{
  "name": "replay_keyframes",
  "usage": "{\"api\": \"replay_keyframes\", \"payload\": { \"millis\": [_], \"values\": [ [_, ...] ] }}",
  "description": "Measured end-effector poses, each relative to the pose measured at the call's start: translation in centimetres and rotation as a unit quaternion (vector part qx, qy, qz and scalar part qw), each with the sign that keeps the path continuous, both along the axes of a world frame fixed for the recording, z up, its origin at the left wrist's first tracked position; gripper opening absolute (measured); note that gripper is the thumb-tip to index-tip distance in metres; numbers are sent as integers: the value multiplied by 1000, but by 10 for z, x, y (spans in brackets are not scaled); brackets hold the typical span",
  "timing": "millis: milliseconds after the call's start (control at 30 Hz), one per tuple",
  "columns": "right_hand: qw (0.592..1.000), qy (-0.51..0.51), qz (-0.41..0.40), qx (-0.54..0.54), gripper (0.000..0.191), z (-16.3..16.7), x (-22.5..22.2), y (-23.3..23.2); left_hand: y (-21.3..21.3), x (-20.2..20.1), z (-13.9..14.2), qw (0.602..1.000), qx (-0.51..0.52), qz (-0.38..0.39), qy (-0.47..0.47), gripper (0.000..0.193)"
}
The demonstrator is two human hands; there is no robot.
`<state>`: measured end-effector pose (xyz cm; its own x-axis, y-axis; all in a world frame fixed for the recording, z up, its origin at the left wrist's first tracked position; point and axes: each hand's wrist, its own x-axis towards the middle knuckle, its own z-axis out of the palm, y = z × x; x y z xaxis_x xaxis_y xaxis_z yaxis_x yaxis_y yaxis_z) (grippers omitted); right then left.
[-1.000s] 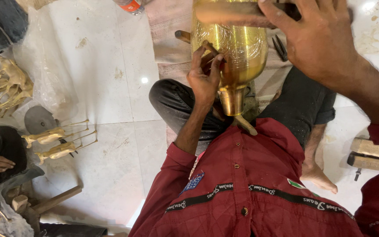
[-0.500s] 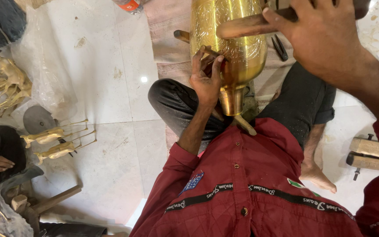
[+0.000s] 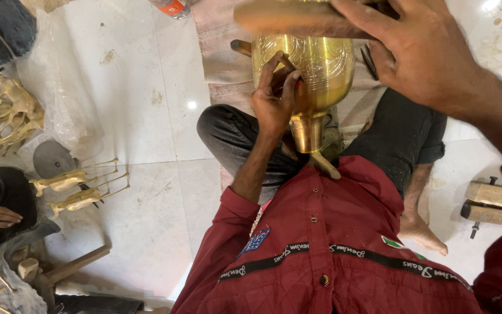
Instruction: The person sits on the floor with a large brass vase held between their legs and engraves decorative patterns into its surface. They hold a small chisel against the brass with one hand and strike it with a wooden mallet held in the other hand, repositioning the chisel repeatedly to work across different areas of the vase.
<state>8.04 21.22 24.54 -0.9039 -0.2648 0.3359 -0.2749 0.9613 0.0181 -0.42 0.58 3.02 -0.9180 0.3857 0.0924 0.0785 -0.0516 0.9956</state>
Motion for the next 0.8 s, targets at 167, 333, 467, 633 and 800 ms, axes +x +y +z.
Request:
{"api": "replay_keyframes", "payload": {
  "millis": [167,333,467,633,800],
  "values": [
    [990,-8,-85,111,57,-13,18,6,-6,-26,3,988,-93,-102,66,49],
    [992,1,-125,5,54,-58,53,22,-2,-49,12,962,-145,-218,77,39],
    [951,26,-164,-261,48,-102,87,19,3,-60,22,941,-158,-289,80,47],
    [944,78,-255,-194,56,-132,106,3,10,-74,31,905,-145,-352,191,48],
    [936,-10,-321,-142,70,-141,130,-23,18,-84,36,863,-198,-413,212,47]
  ]
}}
